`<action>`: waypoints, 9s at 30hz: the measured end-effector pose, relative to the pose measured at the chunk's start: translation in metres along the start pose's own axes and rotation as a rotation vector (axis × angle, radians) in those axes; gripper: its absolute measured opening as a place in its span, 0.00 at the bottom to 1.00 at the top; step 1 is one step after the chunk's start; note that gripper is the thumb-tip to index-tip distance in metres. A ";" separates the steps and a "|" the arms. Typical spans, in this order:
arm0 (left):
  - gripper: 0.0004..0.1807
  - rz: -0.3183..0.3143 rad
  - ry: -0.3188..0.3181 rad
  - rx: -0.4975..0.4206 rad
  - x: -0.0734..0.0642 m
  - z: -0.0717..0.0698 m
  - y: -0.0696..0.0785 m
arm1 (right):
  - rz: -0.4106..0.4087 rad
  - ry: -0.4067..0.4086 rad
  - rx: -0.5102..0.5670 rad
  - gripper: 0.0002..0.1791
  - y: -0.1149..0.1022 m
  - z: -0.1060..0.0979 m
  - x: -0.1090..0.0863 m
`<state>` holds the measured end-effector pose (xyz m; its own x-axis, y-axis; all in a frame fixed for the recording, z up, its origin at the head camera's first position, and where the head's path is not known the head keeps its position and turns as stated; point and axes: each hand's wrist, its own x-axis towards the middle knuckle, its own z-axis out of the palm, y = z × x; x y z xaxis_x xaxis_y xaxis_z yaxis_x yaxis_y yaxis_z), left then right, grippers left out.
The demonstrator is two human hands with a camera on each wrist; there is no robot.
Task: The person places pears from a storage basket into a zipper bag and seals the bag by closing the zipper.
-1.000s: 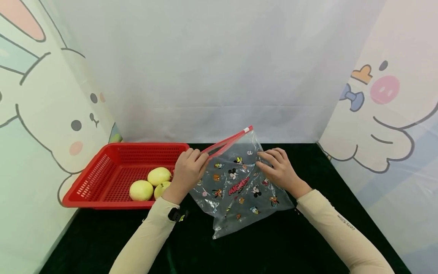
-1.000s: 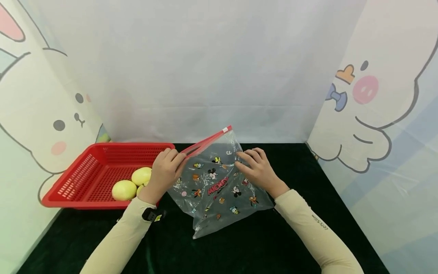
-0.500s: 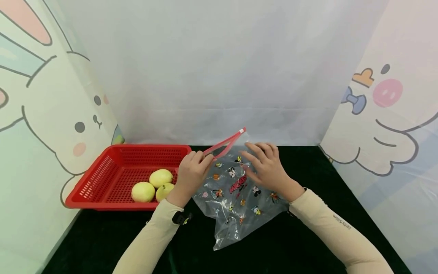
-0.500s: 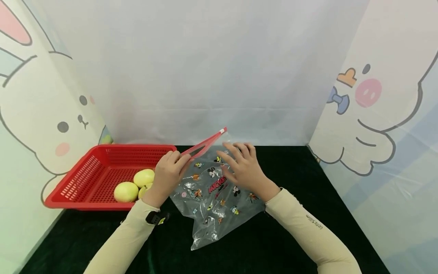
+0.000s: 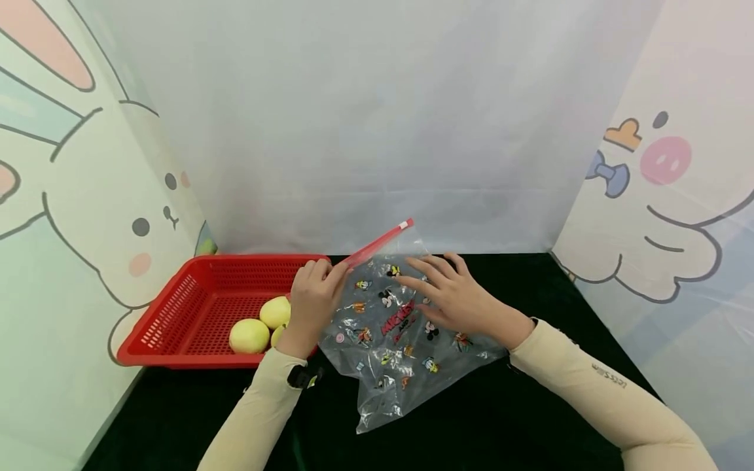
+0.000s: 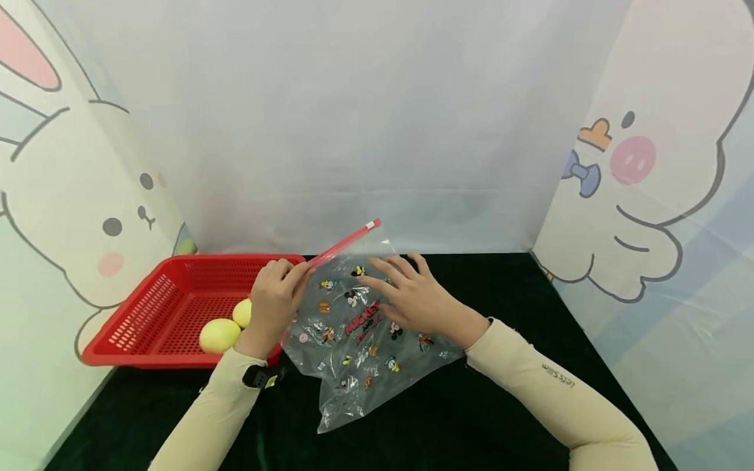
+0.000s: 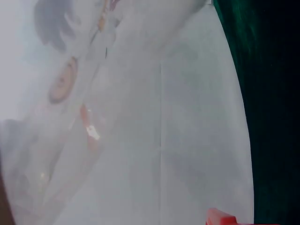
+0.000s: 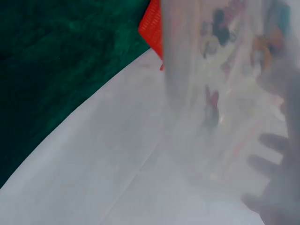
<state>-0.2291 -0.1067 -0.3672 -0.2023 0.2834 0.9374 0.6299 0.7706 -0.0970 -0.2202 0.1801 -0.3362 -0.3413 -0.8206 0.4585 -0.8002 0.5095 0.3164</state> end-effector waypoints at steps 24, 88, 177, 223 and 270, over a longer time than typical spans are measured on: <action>0.16 0.087 0.047 -0.006 0.010 0.008 0.031 | -0.009 0.159 0.015 0.22 -0.008 0.011 0.039; 0.13 0.208 -0.405 -0.242 0.028 -0.024 0.010 | -0.239 0.201 0.047 0.17 0.050 -0.041 -0.007; 0.45 -0.134 -1.367 0.010 -0.066 -0.067 -0.131 | -0.140 0.123 0.117 0.14 0.040 -0.018 -0.023; 0.39 -0.276 -1.199 0.126 -0.100 -0.059 -0.147 | -0.114 0.133 0.113 0.11 0.036 -0.013 -0.025; 0.38 0.236 -0.636 0.023 0.008 -0.043 -0.024 | -0.118 0.135 0.149 0.05 0.036 -0.015 -0.023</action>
<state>-0.2140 -0.1478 -0.3433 -0.4676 0.7207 0.5118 0.6969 0.6568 -0.2881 -0.2335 0.2208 -0.3227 -0.1801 -0.8250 0.5356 -0.8980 0.3602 0.2528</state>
